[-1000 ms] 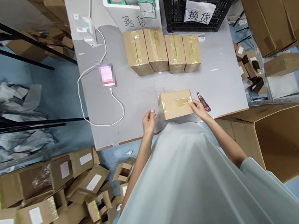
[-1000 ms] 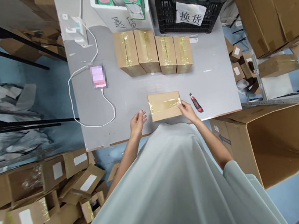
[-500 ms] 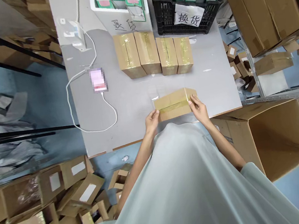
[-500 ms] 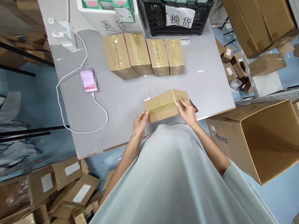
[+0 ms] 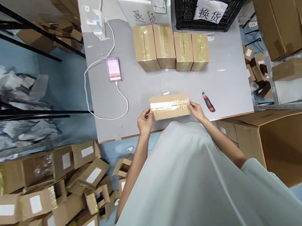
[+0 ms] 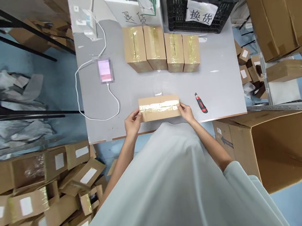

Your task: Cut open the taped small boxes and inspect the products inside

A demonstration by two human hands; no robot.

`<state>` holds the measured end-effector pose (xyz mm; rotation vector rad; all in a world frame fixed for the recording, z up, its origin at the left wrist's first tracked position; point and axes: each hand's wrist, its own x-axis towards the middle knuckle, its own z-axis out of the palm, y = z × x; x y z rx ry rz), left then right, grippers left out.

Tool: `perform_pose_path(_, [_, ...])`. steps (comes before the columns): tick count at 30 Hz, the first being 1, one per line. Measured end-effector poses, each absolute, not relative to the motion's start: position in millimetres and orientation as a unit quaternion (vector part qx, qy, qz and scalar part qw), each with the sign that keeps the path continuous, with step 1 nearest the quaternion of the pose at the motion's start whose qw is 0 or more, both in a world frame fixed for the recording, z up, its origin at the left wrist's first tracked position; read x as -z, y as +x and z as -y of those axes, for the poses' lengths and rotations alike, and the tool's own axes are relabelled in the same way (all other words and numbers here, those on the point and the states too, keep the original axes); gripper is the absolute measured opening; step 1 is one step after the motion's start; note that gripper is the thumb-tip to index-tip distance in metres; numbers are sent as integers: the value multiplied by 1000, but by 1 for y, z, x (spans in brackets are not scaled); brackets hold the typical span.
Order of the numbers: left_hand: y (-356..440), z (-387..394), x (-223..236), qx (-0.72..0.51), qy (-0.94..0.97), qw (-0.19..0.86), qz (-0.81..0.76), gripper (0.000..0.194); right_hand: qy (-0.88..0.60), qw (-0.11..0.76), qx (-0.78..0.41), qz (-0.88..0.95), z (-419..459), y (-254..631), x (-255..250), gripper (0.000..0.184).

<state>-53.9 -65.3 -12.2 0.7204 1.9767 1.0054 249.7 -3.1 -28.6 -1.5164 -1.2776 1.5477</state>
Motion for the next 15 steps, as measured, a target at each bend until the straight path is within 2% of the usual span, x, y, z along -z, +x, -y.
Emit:
perform_pose_path(4, [-55,64,28,-441,183,454,-753,40,-560,300,-668,387,-2,257,30,90])
perform_pose_path(9, [-59,61,45,-388,92,516,-758,37,-581,286,-672,360,-3,280,29,79])
perform_pose_path(12, [-51,61,48,-380,99,533,-750,37,-641,284,-628,337,-4,303,33,74])
perform_pose_path(15, [-35,59,45,-378,120,568,-721,46,-703,305,-530,363,-6,319,31,82])
